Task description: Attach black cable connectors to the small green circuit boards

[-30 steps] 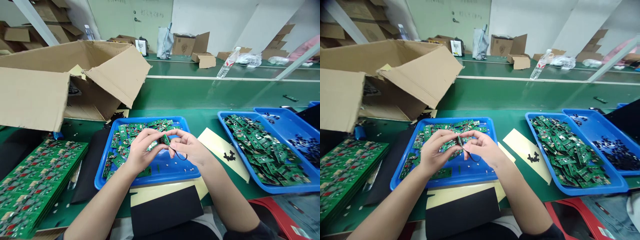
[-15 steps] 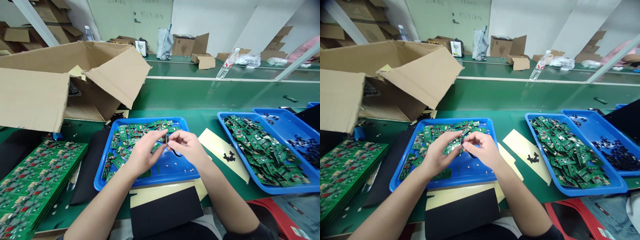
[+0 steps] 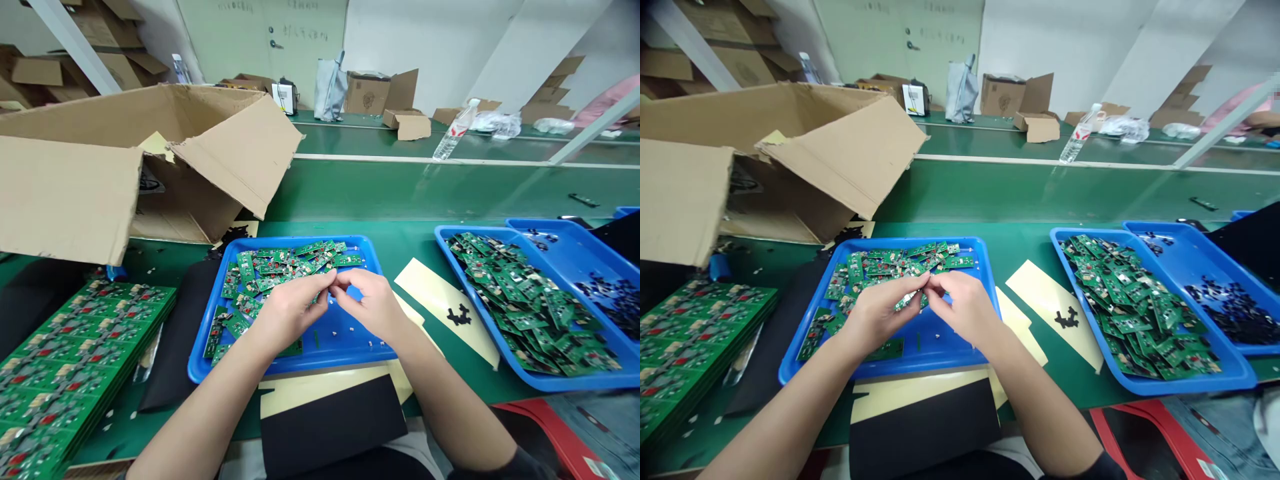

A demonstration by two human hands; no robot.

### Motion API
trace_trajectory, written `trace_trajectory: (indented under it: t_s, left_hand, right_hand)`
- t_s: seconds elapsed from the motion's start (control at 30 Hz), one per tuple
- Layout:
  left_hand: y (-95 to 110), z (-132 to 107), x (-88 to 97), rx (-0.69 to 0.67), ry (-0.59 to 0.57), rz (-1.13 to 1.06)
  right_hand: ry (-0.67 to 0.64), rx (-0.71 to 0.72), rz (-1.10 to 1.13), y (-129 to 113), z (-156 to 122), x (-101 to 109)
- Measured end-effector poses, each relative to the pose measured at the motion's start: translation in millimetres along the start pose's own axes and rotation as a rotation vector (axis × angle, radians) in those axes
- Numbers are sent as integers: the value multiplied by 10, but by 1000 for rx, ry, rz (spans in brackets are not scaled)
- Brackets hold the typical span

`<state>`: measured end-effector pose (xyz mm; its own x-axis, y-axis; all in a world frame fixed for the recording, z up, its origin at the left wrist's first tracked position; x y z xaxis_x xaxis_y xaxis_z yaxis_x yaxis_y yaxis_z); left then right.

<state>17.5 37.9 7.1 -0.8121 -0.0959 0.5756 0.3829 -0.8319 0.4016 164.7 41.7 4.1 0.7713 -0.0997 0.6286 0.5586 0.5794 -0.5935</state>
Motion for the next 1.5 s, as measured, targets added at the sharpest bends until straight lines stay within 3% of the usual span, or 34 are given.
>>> trace_trajectory:
  t_s: [0.3,0.43,0.53,0.67,0.8,1.07,1.17,1.27,1.33,1.5]
  left_hand:
    - [-26,-33,-34,-36,-3,36]
    - [-17,-46,-48,-26,24,112]
    - [-21,-23,22,98,123,118]
    - [-49,20,95,376,219,-65]
    - [-81,19,97,450,275,-175]
    - [-145,48,190,292,228,143]
    - [-159,91,156,315,104,118]
    - [-155,96,94,298,-11,101]
    - [-153,93,69,253,-48,106]
    - [18,176,51,60,-45,72]
  right_hand:
    - [26,-50,-92,-12,-32,-100]
    - [128,-147,-273,41,-53,-94]
    - [150,-295,-313,189,-26,-7]
    - [34,-442,121,312,32,37]
    - [-3,-496,548,264,54,-25]
    - [56,-486,722,163,144,-53]
    - [126,-457,662,177,134,19]
    - [239,-505,411,334,30,237]
    - [345,-578,266,527,-101,513]
    - [698,-818,-95,1101,-591,1530]
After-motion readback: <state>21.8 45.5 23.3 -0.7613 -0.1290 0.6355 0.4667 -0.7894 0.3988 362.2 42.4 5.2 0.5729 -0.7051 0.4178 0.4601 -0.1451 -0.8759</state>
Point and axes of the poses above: each hand's wrist, its own z-axis towards the middle knuckle, its own x-axis out of the back of the hand, y = z × x, the point moved 3 cm from there along z, towards the middle knuckle, and after that the axes turned 7 degrees about -z, right-handed, at the moved point
